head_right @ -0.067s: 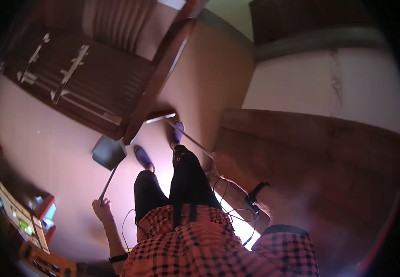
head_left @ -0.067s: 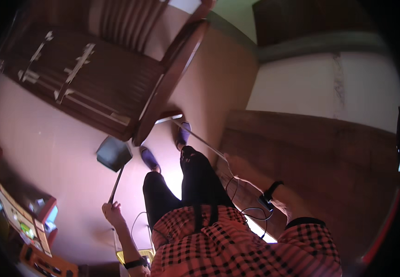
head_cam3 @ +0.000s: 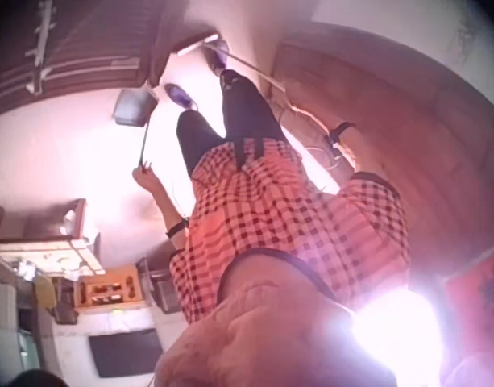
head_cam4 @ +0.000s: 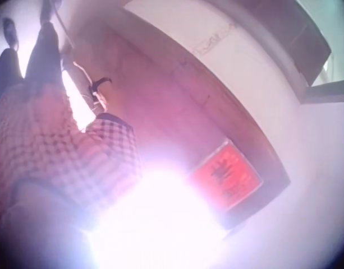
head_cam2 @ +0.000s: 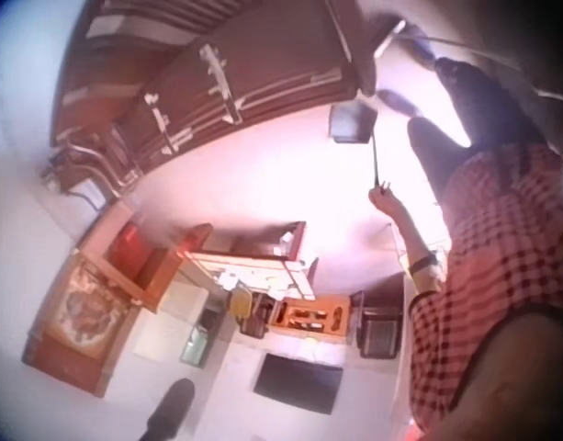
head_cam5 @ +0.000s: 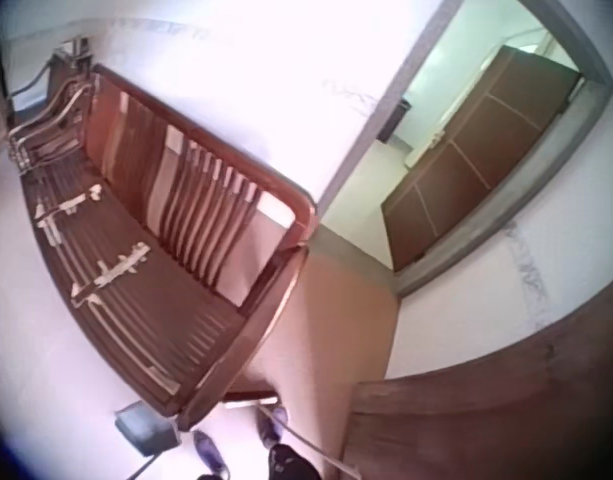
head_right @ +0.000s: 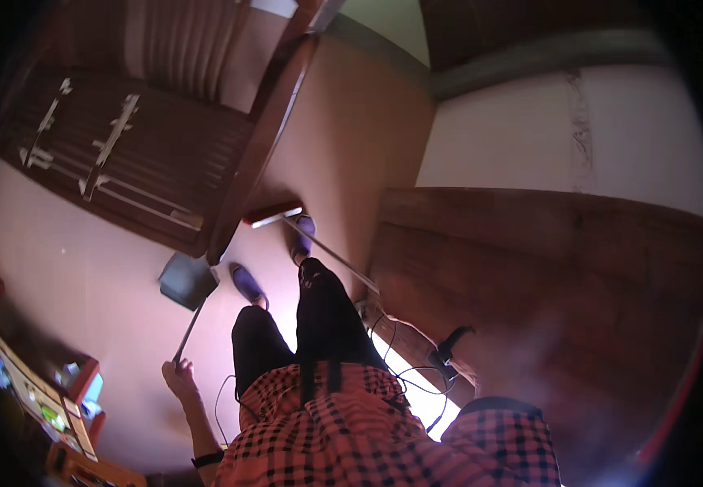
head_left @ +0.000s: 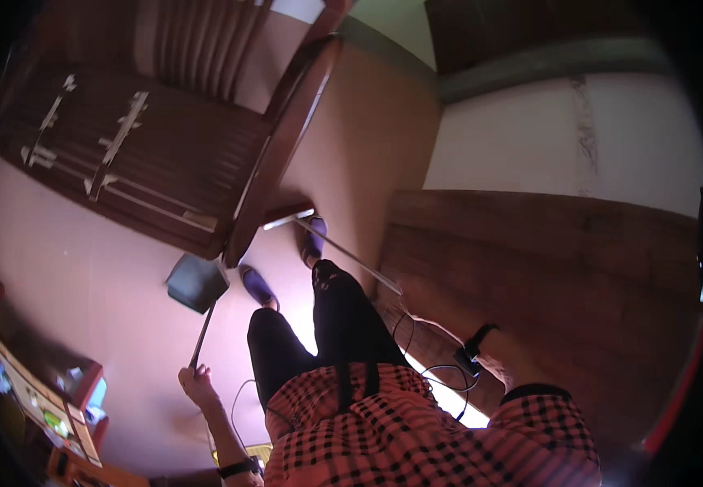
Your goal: Sweeping the floor with a broom and dustpan.
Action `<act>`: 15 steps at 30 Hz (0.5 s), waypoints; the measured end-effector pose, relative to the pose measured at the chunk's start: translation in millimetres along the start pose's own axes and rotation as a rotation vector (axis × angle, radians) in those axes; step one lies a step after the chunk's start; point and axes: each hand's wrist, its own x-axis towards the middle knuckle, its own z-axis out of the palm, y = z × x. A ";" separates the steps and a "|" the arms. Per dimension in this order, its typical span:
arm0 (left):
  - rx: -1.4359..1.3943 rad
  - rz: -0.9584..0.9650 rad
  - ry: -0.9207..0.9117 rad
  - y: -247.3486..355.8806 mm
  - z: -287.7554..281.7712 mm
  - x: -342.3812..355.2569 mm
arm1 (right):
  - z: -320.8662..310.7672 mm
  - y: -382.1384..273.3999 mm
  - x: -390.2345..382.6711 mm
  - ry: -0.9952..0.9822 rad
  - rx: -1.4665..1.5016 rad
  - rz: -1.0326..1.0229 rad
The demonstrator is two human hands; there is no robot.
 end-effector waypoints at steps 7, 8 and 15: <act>0.006 -0.155 -0.006 -1.5 3.5 -3.7 | 52.0 40.4 -43.4 0.067 0.501 0.331; 0.013 -0.157 -0.015 -3.2 7.8 -3.5 | 62.5 50.6 -39.9 0.112 0.584 0.386; 0.112 -0.303 -0.173 1.4 23.4 -5.9 | -13.5 161.6 116.1 0.408 1.316 0.552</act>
